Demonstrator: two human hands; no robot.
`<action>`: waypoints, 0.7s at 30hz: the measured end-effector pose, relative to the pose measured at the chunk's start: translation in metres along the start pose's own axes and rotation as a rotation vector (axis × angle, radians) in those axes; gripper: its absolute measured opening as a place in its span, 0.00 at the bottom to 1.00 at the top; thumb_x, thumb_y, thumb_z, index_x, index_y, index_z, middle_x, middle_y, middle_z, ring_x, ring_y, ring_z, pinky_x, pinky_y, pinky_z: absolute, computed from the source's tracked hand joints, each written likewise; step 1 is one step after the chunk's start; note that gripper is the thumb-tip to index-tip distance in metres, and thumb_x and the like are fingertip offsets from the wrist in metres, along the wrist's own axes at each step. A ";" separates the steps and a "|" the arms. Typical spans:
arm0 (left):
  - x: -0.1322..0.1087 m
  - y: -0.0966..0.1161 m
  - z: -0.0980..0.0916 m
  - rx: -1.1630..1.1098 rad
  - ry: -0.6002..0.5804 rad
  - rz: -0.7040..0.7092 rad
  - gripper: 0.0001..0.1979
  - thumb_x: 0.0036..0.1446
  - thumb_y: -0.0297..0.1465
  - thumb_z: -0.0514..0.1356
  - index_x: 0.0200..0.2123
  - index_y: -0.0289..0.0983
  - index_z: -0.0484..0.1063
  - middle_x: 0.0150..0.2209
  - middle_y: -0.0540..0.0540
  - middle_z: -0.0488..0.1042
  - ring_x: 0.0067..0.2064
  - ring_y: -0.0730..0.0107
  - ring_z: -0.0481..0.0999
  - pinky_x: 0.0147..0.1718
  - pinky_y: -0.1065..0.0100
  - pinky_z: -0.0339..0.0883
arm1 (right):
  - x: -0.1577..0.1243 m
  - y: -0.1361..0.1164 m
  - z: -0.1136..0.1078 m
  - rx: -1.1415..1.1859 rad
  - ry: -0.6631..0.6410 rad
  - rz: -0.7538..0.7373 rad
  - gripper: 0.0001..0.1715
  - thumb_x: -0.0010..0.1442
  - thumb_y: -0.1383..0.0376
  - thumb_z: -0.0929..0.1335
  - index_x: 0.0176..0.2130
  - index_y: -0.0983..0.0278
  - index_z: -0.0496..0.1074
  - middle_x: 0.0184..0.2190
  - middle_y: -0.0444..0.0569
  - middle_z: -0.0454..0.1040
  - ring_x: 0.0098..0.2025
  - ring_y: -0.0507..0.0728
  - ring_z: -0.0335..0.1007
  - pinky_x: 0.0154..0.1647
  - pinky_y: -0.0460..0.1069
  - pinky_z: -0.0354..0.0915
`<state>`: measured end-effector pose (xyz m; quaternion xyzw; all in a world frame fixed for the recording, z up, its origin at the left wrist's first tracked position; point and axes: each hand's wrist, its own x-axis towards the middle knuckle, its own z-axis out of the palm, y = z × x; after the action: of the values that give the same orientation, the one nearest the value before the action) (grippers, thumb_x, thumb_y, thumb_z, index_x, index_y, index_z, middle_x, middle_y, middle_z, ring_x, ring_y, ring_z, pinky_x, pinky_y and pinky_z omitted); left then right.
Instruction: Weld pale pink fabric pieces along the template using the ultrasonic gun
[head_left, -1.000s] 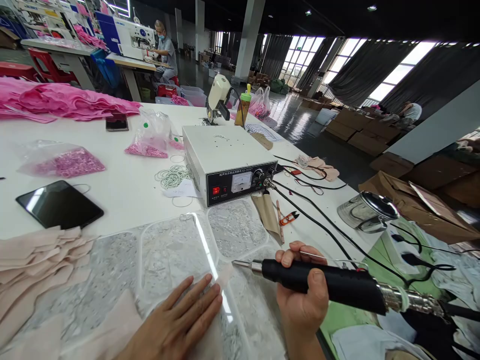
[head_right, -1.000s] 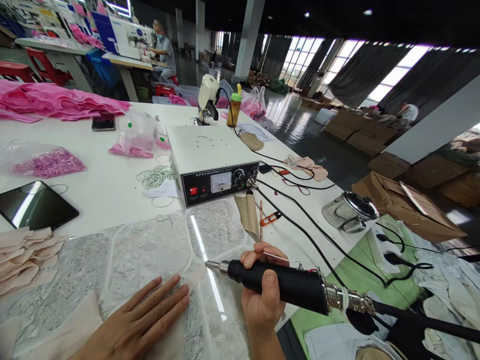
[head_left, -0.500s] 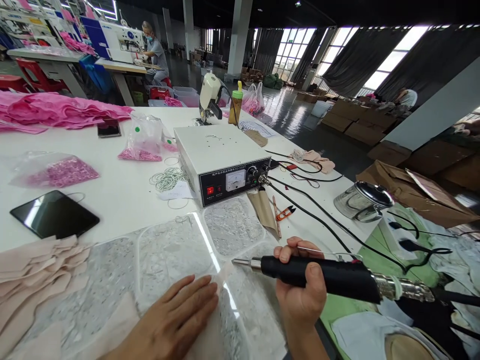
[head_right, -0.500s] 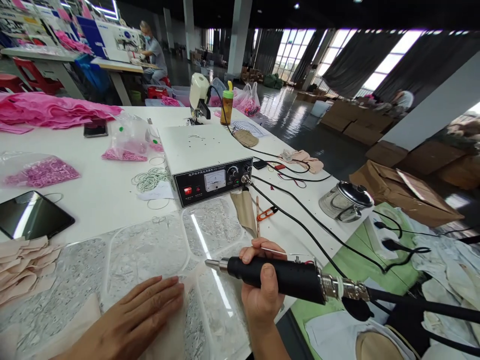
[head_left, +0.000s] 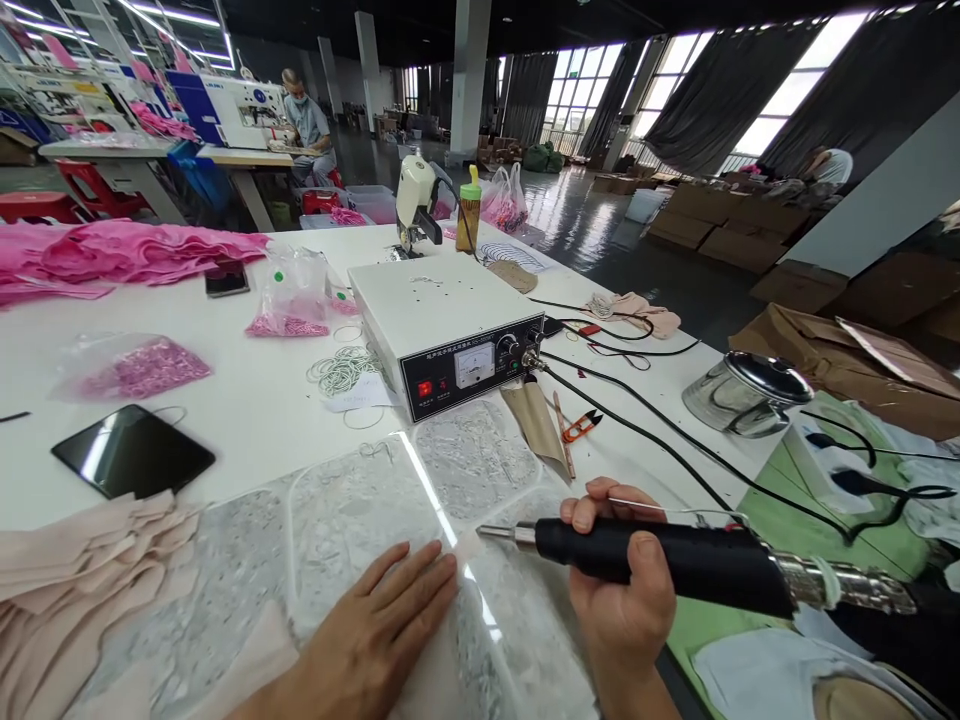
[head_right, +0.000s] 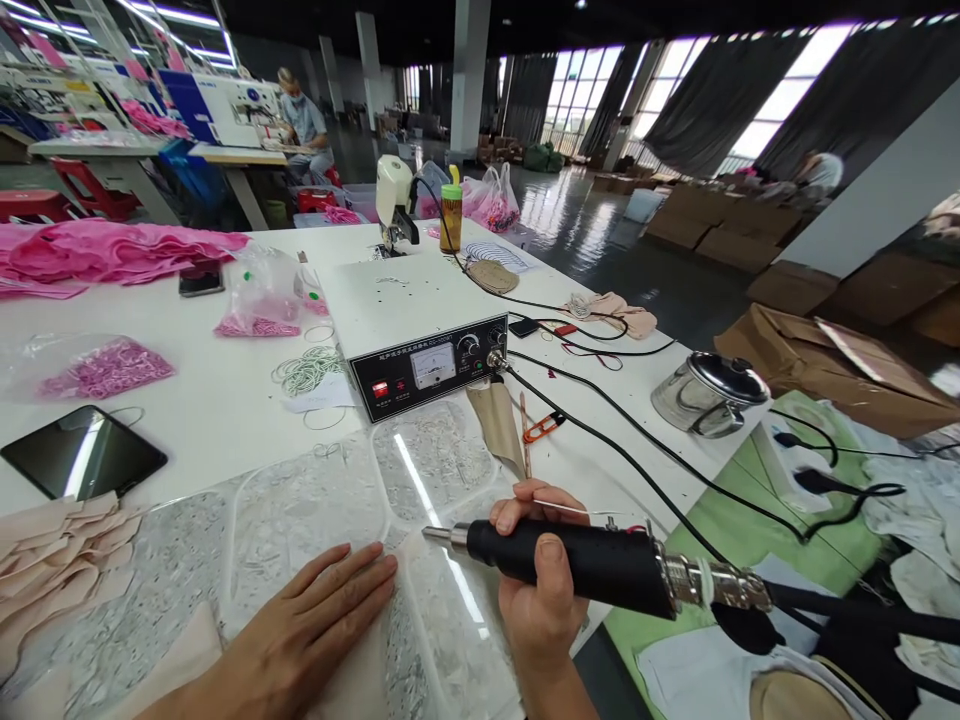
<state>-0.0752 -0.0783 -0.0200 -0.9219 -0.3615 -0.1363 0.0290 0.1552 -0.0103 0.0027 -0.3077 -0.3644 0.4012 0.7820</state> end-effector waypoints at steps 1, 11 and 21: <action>0.001 0.000 -0.003 -0.001 -0.027 0.007 0.31 0.61 0.16 0.48 0.67 0.32 0.57 0.66 0.40 0.64 0.69 0.56 0.57 0.65 0.51 0.59 | 0.000 0.000 0.000 -0.006 0.008 -0.001 0.12 0.57 0.56 0.69 0.38 0.61 0.74 0.33 0.44 0.73 0.25 0.51 0.66 0.31 0.52 0.69; 0.000 0.003 -0.008 -0.023 -0.076 0.041 0.33 0.59 0.20 0.52 0.68 0.26 0.52 0.67 0.35 0.61 0.69 0.50 0.56 0.63 0.48 0.61 | 0.000 -0.003 -0.004 -0.038 0.003 0.022 0.15 0.55 0.53 0.70 0.37 0.61 0.75 0.29 0.44 0.73 0.26 0.52 0.66 0.32 0.52 0.69; -0.006 0.006 0.006 -0.027 0.010 0.038 0.31 0.63 0.25 0.52 0.68 0.23 0.51 0.66 0.33 0.62 0.70 0.47 0.54 0.62 0.46 0.61 | 0.000 -0.002 -0.006 -0.071 0.061 0.024 0.16 0.54 0.53 0.70 0.36 0.62 0.75 0.32 0.44 0.73 0.25 0.51 0.64 0.31 0.52 0.67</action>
<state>-0.0738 -0.0858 -0.0273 -0.9281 -0.3421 -0.1453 0.0209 0.1604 -0.0124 0.0007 -0.3517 -0.3508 0.3880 0.7764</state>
